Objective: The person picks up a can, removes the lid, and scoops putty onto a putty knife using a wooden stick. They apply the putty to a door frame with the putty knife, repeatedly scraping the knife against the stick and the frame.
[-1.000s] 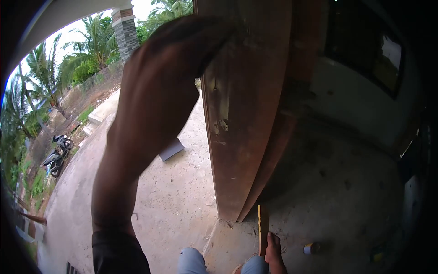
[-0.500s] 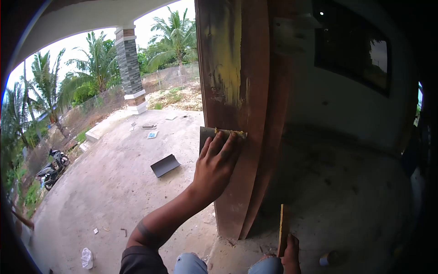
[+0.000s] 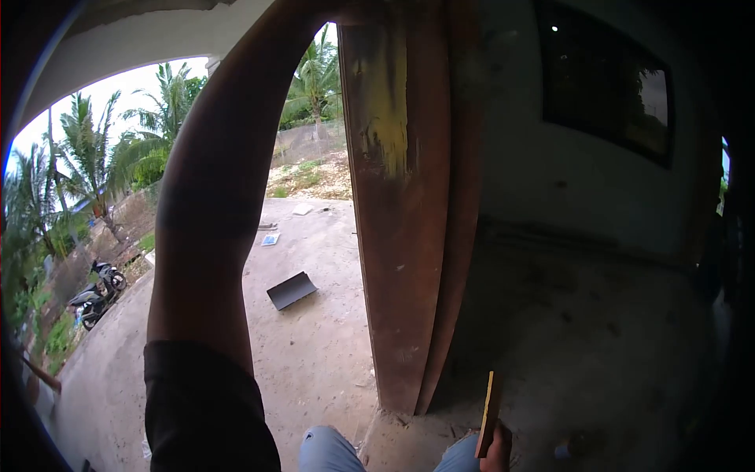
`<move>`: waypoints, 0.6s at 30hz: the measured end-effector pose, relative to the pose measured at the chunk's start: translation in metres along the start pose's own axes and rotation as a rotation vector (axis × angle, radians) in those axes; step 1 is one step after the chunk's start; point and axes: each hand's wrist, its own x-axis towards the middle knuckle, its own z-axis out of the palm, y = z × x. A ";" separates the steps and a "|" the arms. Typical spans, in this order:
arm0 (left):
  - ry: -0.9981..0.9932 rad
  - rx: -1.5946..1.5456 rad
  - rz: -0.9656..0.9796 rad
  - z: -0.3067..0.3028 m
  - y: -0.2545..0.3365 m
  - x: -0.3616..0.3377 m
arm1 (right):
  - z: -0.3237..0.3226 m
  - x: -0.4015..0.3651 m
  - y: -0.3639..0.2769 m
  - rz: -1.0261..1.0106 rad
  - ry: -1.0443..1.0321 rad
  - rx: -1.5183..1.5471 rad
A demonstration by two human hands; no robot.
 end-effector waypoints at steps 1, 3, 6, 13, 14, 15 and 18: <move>0.104 -0.049 -0.085 0.025 0.031 -0.025 | -0.004 0.005 0.000 0.015 -0.081 0.023; 0.119 -0.172 -0.237 0.062 0.090 -0.072 | -0.012 0.014 -0.004 -0.002 -0.213 0.021; 0.386 -0.338 -0.290 0.109 0.170 -0.135 | 0.013 -0.008 -0.057 0.010 -0.207 0.022; 0.281 -0.501 -0.223 0.045 0.151 -0.120 | -0.009 0.009 -0.009 -0.098 -0.181 -0.053; 0.357 -0.413 -0.208 0.025 0.122 -0.089 | -0.008 0.015 0.004 -0.124 -0.147 -0.052; 0.388 -0.348 -0.186 0.014 0.091 -0.057 | -0.004 0.008 -0.004 -0.072 -0.138 -0.003; 0.665 0.048 0.025 0.036 0.013 0.020 | 0.010 -0.022 -0.057 -0.067 -0.250 0.020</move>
